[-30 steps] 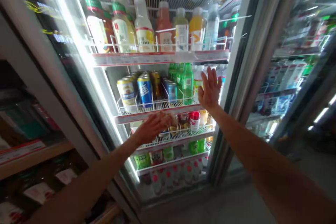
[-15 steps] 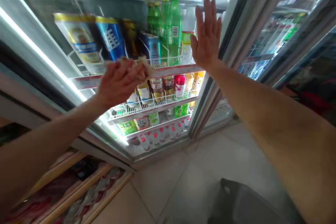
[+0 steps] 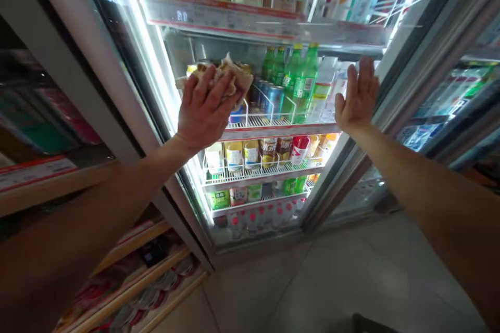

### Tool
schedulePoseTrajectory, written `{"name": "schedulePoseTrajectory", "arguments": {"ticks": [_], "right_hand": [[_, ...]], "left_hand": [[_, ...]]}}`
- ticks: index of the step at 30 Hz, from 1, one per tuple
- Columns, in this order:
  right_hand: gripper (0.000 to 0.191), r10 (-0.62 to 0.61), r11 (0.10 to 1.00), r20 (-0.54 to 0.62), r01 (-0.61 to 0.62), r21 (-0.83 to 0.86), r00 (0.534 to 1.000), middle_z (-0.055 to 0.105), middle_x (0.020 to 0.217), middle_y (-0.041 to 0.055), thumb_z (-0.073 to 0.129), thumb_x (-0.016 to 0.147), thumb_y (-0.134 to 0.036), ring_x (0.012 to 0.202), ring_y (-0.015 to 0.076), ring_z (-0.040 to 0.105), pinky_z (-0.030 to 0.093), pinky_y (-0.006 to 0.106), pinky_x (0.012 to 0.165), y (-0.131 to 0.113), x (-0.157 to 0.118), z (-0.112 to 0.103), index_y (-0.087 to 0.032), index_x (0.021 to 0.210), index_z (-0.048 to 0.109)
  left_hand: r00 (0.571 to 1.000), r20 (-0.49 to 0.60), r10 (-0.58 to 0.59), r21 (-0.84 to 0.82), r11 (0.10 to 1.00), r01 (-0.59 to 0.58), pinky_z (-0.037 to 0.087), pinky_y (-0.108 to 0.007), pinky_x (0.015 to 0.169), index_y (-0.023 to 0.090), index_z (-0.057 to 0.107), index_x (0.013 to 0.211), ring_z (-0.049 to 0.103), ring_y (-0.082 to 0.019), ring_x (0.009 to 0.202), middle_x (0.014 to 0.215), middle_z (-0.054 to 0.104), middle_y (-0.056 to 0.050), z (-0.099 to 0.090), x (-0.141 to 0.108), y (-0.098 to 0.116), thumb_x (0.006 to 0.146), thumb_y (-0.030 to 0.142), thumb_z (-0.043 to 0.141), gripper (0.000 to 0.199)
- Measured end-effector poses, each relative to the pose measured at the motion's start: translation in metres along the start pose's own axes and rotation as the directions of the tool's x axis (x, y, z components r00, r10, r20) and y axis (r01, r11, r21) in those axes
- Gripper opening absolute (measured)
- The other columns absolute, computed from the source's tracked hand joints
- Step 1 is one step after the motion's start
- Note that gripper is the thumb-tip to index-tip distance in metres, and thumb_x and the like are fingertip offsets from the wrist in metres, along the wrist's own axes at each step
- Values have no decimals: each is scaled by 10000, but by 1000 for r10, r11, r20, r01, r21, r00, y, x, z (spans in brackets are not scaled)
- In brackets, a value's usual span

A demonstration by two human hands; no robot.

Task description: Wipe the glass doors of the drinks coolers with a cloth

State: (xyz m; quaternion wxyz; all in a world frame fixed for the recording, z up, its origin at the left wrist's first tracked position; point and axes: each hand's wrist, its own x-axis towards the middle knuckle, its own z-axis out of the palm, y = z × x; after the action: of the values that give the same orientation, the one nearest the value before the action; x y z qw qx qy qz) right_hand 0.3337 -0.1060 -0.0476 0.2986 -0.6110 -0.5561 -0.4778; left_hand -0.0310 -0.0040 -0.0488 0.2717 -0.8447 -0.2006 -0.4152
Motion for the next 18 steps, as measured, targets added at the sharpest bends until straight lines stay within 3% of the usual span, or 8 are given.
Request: {"name": "schedulePoseTrajectory", "arguments": {"ticks": [4, 7, 12, 18], "right_hand": [[599, 0, 1000, -1, 0, 17, 1000, 122, 1532, 155, 222, 936, -405, 1424, 249, 41, 173, 535, 1105, -1, -2, 1, -68, 1431, 205], [594, -2, 1000, 11, 2, 29, 1000, 87, 1544, 117, 231, 929, -403, 1424, 238, 20, 169, 556, 1098, -1, -2, 2, -95, 1435, 184], [621, 4, 1000, 19, -5, 28, 1000, 147, 1516, 201, 247, 924, -402, 1421, 215, 8, 137, 509, 1096, 2, -1, 0, -26, 1417, 210], [628, 65, 998, 63, -67, 19, 996, 121, 1518, 203, 252, 922, -380, 1421, 204, -30, 97, 482, 1093, -6, 0, -2, -13, 1425, 165]], "left_hand": [[998, -53, 15, 16, 1000, -14, 148, -544, 1130, 258, 474, 1269, 187, -237, 1398, 1437, 396, -20, 3, -1, -2, 898, 315, 437, 377], [999, -42, 24, -9, 1000, -25, 146, -568, 1125, 273, 434, 1300, 165, -234, 1402, 1444, 384, -16, 4, -2, 0, 902, 300, 423, 399], [999, -32, 23, 3, 1000, -23, 155, -578, 1119, 285, 394, 1341, 163, -261, 1401, 1453, 370, -28, 2, -2, 3, 905, 273, 410, 436], [1000, -8, 23, 33, 999, -23, 151, -583, 1114, 288, 351, 1371, 167, -267, 1400, 1458, 359, -38, 1, -1, 4, 911, 266, 396, 463]]}}
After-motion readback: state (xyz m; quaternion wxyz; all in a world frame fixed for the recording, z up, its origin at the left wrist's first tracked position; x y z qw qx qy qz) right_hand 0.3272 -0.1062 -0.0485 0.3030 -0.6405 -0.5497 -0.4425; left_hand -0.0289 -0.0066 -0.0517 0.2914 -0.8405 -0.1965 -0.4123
